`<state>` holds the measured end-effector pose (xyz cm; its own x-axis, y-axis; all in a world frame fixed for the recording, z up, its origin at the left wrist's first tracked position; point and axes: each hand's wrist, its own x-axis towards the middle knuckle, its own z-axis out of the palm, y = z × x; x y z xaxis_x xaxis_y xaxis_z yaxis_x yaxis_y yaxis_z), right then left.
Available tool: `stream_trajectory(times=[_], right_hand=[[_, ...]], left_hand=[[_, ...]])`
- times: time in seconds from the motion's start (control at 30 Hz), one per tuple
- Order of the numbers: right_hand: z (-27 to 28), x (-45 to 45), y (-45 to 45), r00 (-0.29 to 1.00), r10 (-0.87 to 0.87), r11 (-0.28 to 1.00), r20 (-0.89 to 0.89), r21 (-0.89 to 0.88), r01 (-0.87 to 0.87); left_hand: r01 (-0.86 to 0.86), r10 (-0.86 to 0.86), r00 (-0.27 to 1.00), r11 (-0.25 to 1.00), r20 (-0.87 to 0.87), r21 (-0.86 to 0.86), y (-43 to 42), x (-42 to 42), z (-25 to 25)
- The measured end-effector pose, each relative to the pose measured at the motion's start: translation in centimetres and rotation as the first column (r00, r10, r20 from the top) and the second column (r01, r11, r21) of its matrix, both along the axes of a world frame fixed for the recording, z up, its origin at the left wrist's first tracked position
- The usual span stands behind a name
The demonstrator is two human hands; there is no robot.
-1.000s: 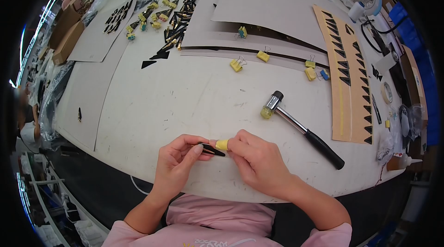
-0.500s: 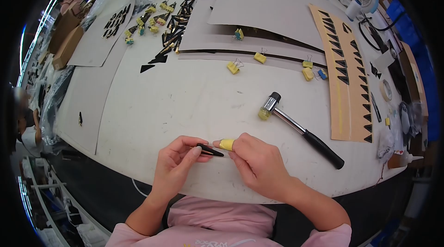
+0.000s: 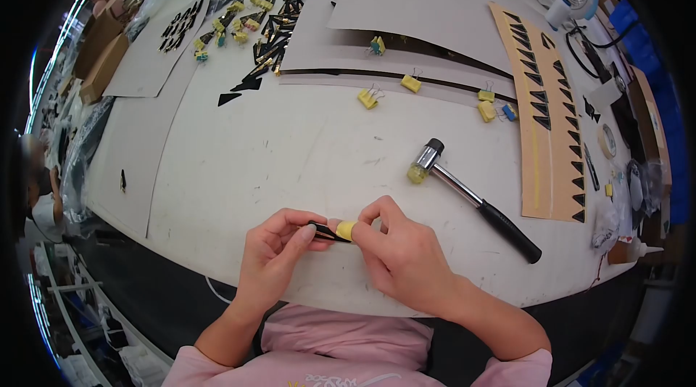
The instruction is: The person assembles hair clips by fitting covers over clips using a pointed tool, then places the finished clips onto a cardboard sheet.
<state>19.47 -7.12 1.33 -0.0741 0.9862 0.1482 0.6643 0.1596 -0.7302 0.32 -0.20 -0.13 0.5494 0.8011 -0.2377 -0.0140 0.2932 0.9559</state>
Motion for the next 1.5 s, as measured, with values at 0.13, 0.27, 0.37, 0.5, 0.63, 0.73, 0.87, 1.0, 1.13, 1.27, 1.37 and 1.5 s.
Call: stream_trajectory(times=[0.13,0.27,0.37,0.5,0.63,0.73,0.87,1.0,1.13,1.27,1.37,1.5], right_hand=[[-0.9,0.8,0.3,0.992,0.035,0.999,-0.121,-0.001,-0.035],[-0.5,0.4,0.6,0.990,0.007,0.999,-0.139,-0.035,-0.012],[-0.9,0.3,0.5,0.983,-0.014,0.999,-0.186,-0.041,0.006],[0.9,0.1,0.3,0.996,0.002,0.991,-0.094,-0.135,-0.014],[-0.7,0.5,0.3,0.981,-0.013,0.995,-0.194,-0.099,-0.006],[-0.8,0.8,0.4,0.989,0.022,0.999,-0.147,-0.040,-0.028],[-0.8,0.9,0.4,0.992,0.046,0.998,-0.115,-0.036,-0.051],[0.3,1.0,0.8,0.944,-0.057,0.993,-0.325,-0.112,0.021],[0.7,1.1,0.2,0.947,-0.095,0.987,-0.306,-0.151,0.051],[-0.6,0.7,-0.3,0.984,-0.065,0.997,-0.168,-0.058,0.056],[-0.8,0.4,-0.2,0.990,-0.032,0.999,-0.135,-0.006,0.031],[-1.0,0.2,-0.1,0.996,-0.006,0.998,-0.086,0.058,0.011]], left_hand=[[-0.003,0.003,1.000,1.000,-0.002,0.019,0.0,0.1,0.0],[-0.010,0.010,1.000,1.000,-0.008,0.013,0.0,0.0,0.1],[-0.009,0.009,1.000,1.000,-0.019,0.013,0.0,0.0,-0.1],[-0.010,0.010,1.000,1.000,0.011,0.011,0.1,0.0,-0.2],[-0.011,0.011,1.000,1.000,0.025,0.006,0.0,0.0,-0.2],[-0.006,0.006,1.000,1.000,0.011,0.000,0.0,0.0,-0.1],[0.002,-0.002,1.000,1.000,0.014,0.022,0.0,-0.1,-0.2],[-0.016,0.016,1.000,1.000,-0.004,0.015,0.0,0.1,-0.1],[-0.001,0.000,0.998,1.000,-0.066,-0.021,0.1,0.1,0.5],[-0.024,0.024,1.000,1.000,-0.020,-0.012,0.0,0.2,0.2],[-0.024,0.024,1.000,0.999,-0.006,-0.022,0.0,0.1,0.1],[-0.020,0.020,1.000,0.999,-0.001,-0.029,0.1,0.0,-0.1]])
